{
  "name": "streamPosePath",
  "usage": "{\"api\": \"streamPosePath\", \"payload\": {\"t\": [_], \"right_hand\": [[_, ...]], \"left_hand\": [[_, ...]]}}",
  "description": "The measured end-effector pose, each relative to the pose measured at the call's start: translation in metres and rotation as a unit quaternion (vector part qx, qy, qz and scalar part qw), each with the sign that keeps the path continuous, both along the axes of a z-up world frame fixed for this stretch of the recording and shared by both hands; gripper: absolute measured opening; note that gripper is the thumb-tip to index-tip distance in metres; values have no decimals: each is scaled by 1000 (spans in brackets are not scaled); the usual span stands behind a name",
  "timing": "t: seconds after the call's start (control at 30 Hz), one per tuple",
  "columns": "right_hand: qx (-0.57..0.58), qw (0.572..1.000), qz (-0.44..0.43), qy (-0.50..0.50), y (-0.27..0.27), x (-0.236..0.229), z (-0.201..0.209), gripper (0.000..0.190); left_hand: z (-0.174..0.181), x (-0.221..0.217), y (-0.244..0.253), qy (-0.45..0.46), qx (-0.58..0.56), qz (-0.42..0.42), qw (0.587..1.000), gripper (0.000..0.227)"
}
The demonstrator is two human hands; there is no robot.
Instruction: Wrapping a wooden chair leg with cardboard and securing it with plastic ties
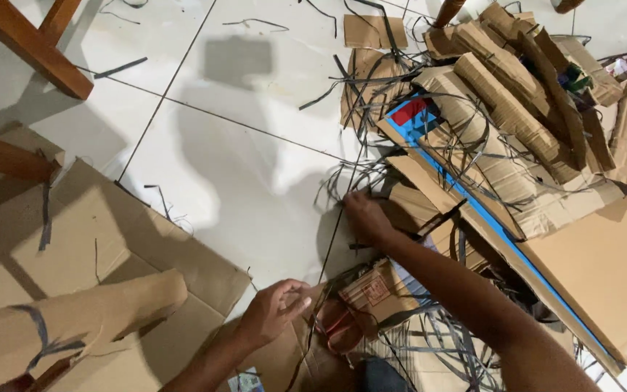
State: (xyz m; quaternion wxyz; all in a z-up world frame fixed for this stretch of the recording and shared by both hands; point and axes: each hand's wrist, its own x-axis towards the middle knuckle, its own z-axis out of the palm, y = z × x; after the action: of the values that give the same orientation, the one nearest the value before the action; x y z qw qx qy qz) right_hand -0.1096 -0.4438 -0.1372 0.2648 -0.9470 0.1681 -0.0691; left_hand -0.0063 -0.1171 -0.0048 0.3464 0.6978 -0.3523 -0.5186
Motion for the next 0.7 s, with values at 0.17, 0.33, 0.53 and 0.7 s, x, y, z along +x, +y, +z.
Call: {"api": "streamPosePath", "payload": {"t": [0.17,0.33,0.53,0.7], "right_hand": [[-103,985,134,-29,76,-20,78,26],[28,978,197,-57,140,-13,138,15],[160,976,148,27,156,-2,146,10],[266,958,79,72,139,-9,132,12]], "left_hand": [[-8,5,5,-6,22,44,999,39],[-70,13,13,27,4,108,994,45],[13,29,24,97,-71,240,963,25],[26,46,34,29,-60,314,947,29]]}}
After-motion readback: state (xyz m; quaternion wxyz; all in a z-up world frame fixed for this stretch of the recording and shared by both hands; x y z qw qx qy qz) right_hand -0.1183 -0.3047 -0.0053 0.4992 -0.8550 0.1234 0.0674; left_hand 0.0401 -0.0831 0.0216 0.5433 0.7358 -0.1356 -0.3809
